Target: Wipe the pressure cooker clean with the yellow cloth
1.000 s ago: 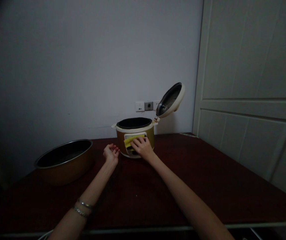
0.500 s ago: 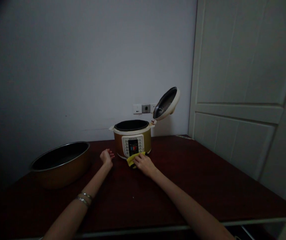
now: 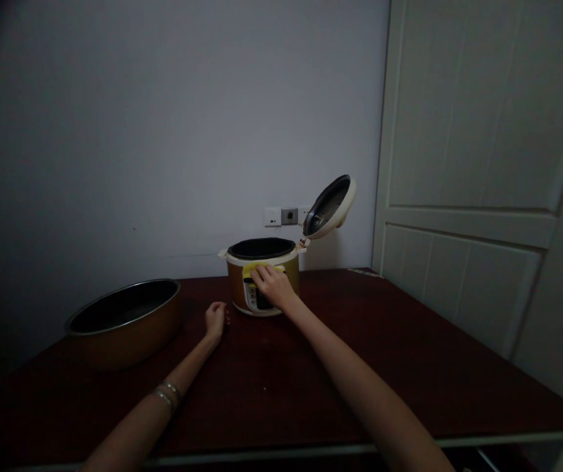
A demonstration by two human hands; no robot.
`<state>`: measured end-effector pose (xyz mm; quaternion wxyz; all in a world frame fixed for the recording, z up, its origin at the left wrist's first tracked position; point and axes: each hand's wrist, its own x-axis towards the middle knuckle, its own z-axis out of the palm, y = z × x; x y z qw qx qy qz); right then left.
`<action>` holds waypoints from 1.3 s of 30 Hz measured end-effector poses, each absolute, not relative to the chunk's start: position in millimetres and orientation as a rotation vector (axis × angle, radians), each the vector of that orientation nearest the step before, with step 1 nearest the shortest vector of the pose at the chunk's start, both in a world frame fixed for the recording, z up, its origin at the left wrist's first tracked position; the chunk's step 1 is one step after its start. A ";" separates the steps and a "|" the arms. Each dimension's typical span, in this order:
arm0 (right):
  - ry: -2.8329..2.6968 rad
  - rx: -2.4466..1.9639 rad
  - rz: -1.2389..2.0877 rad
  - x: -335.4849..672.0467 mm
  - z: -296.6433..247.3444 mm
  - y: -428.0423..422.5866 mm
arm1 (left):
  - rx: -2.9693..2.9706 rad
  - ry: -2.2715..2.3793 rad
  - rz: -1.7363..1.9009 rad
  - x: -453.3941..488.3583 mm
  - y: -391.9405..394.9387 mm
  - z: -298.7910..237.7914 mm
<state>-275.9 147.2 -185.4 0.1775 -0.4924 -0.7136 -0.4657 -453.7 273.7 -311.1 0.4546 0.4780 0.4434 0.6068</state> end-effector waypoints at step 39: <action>-2.318 -1.193 -0.986 -286.8 -281.9 164.8 | 1.302 1.151 1.468 -453.8 265.0 -306.7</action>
